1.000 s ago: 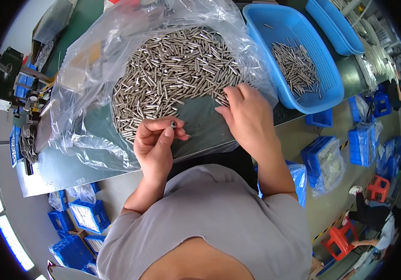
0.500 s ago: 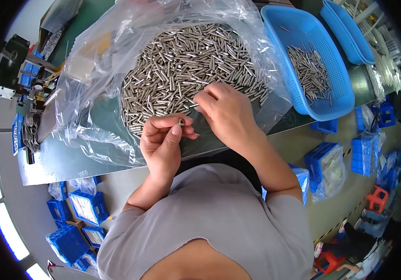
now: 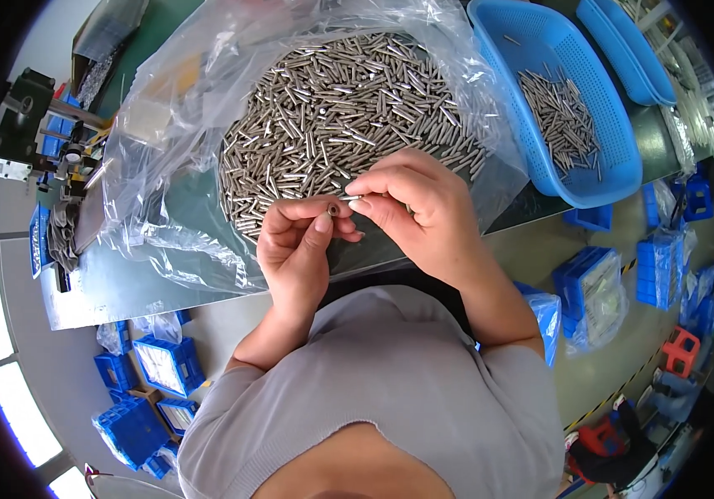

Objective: Sorting small metal rods from a large plastic bag into a blue plastic basket on a workbench.

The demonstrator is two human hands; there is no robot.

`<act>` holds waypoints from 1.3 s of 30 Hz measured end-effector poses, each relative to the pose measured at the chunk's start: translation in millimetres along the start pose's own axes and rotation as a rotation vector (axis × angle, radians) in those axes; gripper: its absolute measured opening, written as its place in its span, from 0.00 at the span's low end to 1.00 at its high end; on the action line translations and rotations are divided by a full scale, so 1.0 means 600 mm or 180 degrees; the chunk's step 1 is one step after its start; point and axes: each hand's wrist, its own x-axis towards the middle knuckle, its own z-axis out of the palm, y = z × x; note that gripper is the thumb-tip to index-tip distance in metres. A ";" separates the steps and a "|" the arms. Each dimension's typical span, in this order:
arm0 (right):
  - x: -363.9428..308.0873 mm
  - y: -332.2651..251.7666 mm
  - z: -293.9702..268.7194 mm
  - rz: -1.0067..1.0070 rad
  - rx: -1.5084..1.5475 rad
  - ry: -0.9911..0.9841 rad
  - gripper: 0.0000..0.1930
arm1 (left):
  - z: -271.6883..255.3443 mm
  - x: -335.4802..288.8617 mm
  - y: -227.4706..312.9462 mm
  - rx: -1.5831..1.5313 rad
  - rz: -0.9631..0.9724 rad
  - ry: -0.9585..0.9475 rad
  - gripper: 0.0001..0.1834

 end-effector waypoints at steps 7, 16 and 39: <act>0.002 -0.007 -0.001 -0.0122 0.0038 0.0020 0.07 | -0.004 -0.002 -0.003 -0.0030 -0.0015 -0.0099 0.05; -0.001 -0.003 0.010 -0.0002 0.0331 -0.0124 0.08 | -0.007 -0.005 -0.003 -0.0045 -0.0123 -0.0162 0.05; -0.013 -0.004 0.025 0.0483 0.0410 -0.0065 0.06 | -0.004 -0.007 -0.001 0.0013 -0.0143 -0.0170 0.06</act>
